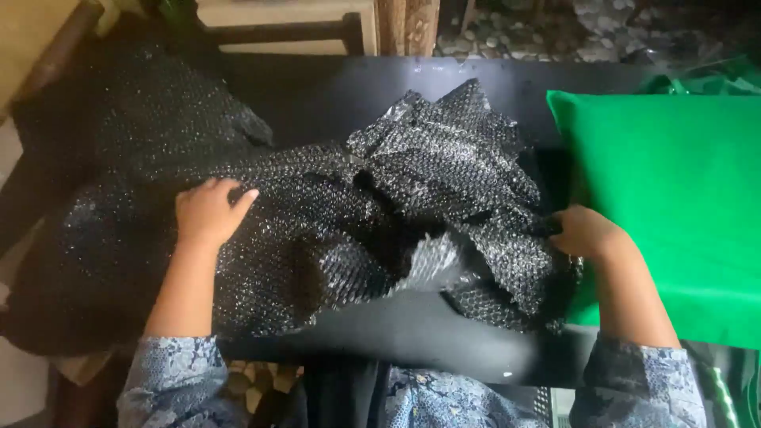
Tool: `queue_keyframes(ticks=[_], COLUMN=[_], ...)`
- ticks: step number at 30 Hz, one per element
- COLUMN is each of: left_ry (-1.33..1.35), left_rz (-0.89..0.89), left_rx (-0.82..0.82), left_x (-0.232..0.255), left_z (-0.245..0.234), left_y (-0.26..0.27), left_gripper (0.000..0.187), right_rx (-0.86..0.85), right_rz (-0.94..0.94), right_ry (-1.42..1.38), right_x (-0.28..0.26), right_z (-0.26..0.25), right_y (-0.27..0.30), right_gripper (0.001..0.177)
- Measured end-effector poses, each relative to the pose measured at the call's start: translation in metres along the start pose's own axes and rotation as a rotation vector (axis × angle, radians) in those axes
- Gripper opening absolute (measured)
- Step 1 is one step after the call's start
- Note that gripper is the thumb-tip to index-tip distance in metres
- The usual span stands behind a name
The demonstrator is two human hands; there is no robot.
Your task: Dusting a green tote bag and wrapping it in black bubble wrap, then securing it with tape.
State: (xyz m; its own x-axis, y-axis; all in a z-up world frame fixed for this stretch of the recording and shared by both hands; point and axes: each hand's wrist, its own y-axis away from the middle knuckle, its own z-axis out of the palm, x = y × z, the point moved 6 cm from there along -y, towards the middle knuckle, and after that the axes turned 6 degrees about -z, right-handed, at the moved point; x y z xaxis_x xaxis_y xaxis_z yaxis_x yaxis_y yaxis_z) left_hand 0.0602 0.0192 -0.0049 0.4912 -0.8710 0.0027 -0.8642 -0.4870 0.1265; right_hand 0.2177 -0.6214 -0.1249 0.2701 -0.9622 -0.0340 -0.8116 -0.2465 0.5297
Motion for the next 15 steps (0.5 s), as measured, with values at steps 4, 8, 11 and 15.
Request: queue_keyframes(ticks=[4, 8, 11, 15], left_ry=[0.056, 0.197, 0.317, 0.328], left_rz=[0.306, 0.402, 0.321, 0.188], left_rx=[0.473, 0.528, 0.045, -0.33], left_x=[0.043, 0.077, 0.125, 0.129], left_z=[-0.04, -0.037, -0.06, 0.031], left_y=[-0.007, -0.053, -0.026, -0.082], left_gripper=[0.04, 0.031, 0.071, 0.083], right_rx=[0.181, 0.467, 0.62, 0.753], right_rz=[-0.056, -0.478, -0.625, -0.554], right_ry=[0.243, -0.164, -0.277, -0.038], right_x=[-0.043, -0.139, -0.186, -0.213], right_z=[-0.081, -0.17, -0.187, -0.167], right_y=[0.028, 0.072, 0.054, 0.012], right_gripper=[0.041, 0.06, 0.066, 0.073])
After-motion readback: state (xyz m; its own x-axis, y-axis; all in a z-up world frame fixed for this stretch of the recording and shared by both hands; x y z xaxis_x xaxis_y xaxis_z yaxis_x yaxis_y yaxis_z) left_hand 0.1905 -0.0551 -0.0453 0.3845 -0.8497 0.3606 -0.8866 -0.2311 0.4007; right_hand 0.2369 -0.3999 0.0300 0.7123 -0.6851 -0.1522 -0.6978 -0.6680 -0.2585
